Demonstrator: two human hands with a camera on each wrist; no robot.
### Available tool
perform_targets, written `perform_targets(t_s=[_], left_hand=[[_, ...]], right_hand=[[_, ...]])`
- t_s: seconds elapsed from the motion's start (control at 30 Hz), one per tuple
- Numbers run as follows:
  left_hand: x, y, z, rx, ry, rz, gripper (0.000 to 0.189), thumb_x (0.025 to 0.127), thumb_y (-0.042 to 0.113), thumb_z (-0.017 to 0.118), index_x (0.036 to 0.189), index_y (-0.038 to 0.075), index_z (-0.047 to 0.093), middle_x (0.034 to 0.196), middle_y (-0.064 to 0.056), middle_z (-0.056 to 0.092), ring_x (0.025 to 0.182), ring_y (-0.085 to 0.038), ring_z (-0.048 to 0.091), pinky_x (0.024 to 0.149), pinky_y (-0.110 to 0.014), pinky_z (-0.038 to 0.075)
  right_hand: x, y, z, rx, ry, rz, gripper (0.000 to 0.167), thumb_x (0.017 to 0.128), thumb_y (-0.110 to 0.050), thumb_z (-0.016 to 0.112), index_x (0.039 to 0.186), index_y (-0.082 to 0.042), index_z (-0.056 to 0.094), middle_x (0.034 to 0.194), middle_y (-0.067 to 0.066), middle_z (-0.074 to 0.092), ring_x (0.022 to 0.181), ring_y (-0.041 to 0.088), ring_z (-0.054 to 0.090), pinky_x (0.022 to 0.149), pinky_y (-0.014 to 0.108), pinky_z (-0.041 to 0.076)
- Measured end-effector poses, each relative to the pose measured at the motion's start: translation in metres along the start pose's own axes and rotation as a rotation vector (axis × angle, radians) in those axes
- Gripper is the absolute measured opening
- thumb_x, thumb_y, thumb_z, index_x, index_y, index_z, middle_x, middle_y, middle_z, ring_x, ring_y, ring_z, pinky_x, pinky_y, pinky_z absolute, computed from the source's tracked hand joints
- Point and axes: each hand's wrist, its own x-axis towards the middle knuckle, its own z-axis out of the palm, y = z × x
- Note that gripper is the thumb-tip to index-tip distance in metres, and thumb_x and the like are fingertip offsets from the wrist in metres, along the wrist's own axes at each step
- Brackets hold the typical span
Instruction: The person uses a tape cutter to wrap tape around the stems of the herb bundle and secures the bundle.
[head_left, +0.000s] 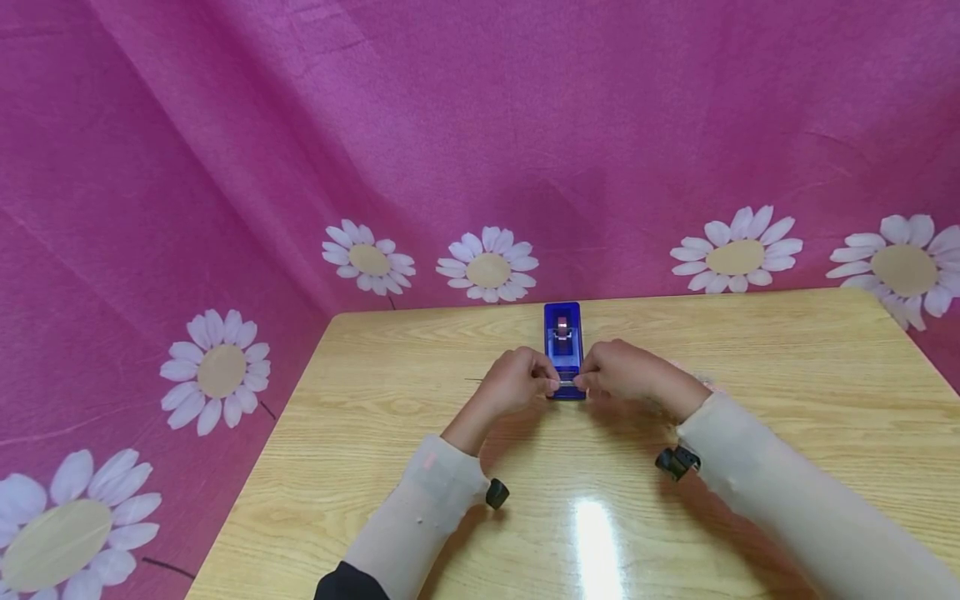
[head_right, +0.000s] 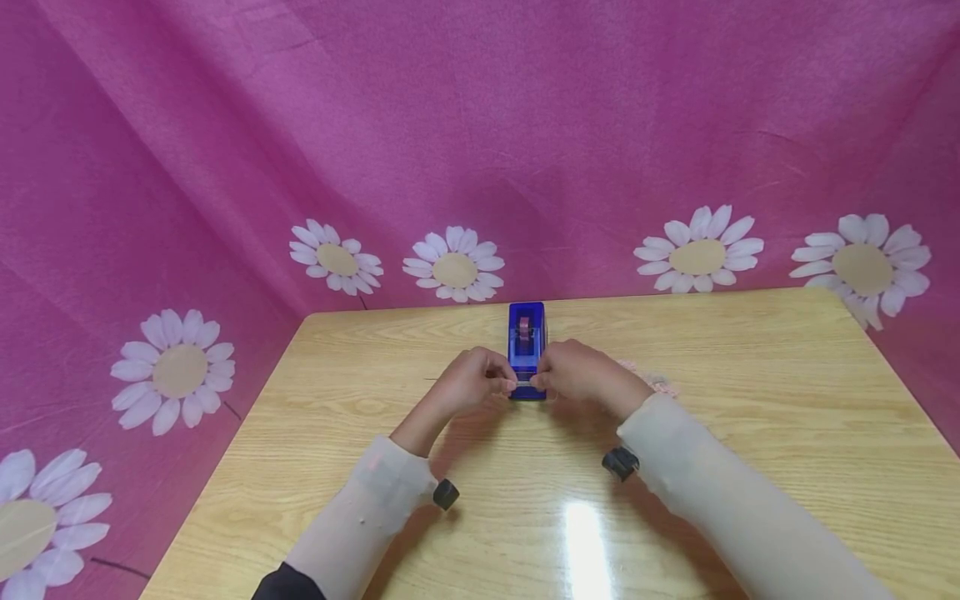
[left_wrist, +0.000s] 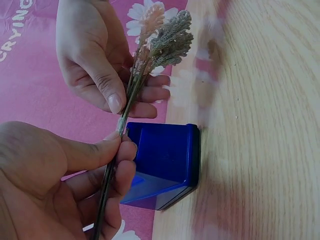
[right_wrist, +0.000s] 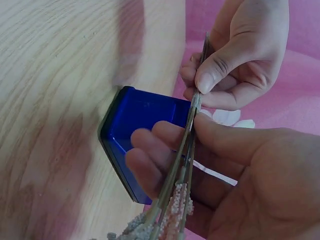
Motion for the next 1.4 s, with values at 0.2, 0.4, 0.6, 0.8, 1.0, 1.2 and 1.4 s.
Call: perform_targets(t_s=[0.2, 0.4, 0.6, 0.8, 1.0, 1.2, 1.4], left_hand=[[-0.001, -0.001, 0.001, -0.023, 0.013, -0.004, 0.012, 0.096, 0.009, 0.073, 0.085, 0.01, 0.076, 0.077, -0.003, 0.073, 0.076, -0.026, 0.071, 0.058, -0.022, 0.047], [-0.001, -0.002, 0.001, -0.068, -0.025, -0.039, 0.02, 0.102, 0.012, 0.066, 0.086, 0.005, 0.077, 0.081, -0.011, 0.075, 0.062, -0.018, 0.058, 0.051, -0.022, 0.037], [-0.001, 0.0, 0.001, -0.048, -0.06, -0.079, 0.03, 0.106, 0.018, 0.06, 0.085, 0.004, 0.077, 0.085, -0.015, 0.074, 0.056, -0.011, 0.041, 0.048, -0.023, 0.03], [0.0, 0.0, 0.003, 0.023, -0.012, -0.057, 0.023, 0.102, 0.017, 0.067, 0.083, 0.008, 0.076, 0.083, -0.014, 0.073, 0.063, -0.011, 0.051, 0.054, -0.022, 0.039], [0.001, 0.0, 0.005, 0.043, 0.02, -0.06, 0.021, 0.1, 0.018, 0.07, 0.081, 0.01, 0.076, 0.08, -0.01, 0.074, 0.064, -0.011, 0.054, 0.059, -0.023, 0.042], [0.0, 0.001, 0.006, -0.005, 0.037, -0.067, 0.021, 0.1, 0.017, 0.07, 0.084, 0.005, 0.078, 0.076, -0.006, 0.072, 0.062, -0.011, 0.054, 0.055, -0.023, 0.042], [0.0, 0.002, 0.01, 0.008, 0.085, -0.068, 0.041, 0.101, 0.032, 0.068, 0.072, 0.003, 0.07, 0.064, -0.003, 0.062, 0.052, -0.01, 0.041, 0.046, -0.024, 0.029]], right_hand=[[0.002, 0.003, 0.005, -0.015, 0.04, -0.021, 0.025, 0.102, -0.012, 0.064, 0.082, -0.003, 0.077, 0.072, 0.005, 0.067, 0.062, 0.012, 0.051, 0.064, 0.03, 0.045], [0.0, 0.0, 0.013, -0.024, 0.132, 0.01, 0.022, 0.101, -0.013, 0.067, 0.084, -0.005, 0.078, 0.074, 0.005, 0.069, 0.066, 0.014, 0.054, 0.067, 0.032, 0.047], [-0.007, -0.005, 0.019, -0.069, 0.203, 0.048, 0.017, 0.1, -0.013, 0.069, 0.089, -0.006, 0.08, 0.077, 0.004, 0.071, 0.067, 0.016, 0.057, 0.066, 0.034, 0.048], [-0.01, -0.007, 0.02, -0.121, 0.251, 0.04, 0.013, 0.098, -0.012, 0.072, 0.09, -0.008, 0.082, 0.081, 0.002, 0.073, 0.066, 0.017, 0.054, 0.064, 0.034, 0.046], [-0.008, -0.009, 0.02, -0.171, 0.252, 0.061, 0.01, 0.096, -0.014, 0.074, 0.091, -0.009, 0.082, 0.08, -0.001, 0.071, 0.067, 0.018, 0.053, 0.064, 0.034, 0.045], [-0.007, -0.01, 0.019, -0.205, 0.26, 0.052, 0.009, 0.095, -0.015, 0.076, 0.09, -0.01, 0.082, 0.08, -0.002, 0.072, 0.067, 0.017, 0.056, 0.062, 0.035, 0.047], [-0.007, -0.01, 0.02, -0.235, 0.292, 0.031, 0.008, 0.092, -0.017, 0.079, 0.086, -0.013, 0.081, 0.076, -0.005, 0.072, 0.067, 0.015, 0.061, 0.059, 0.037, 0.048]])
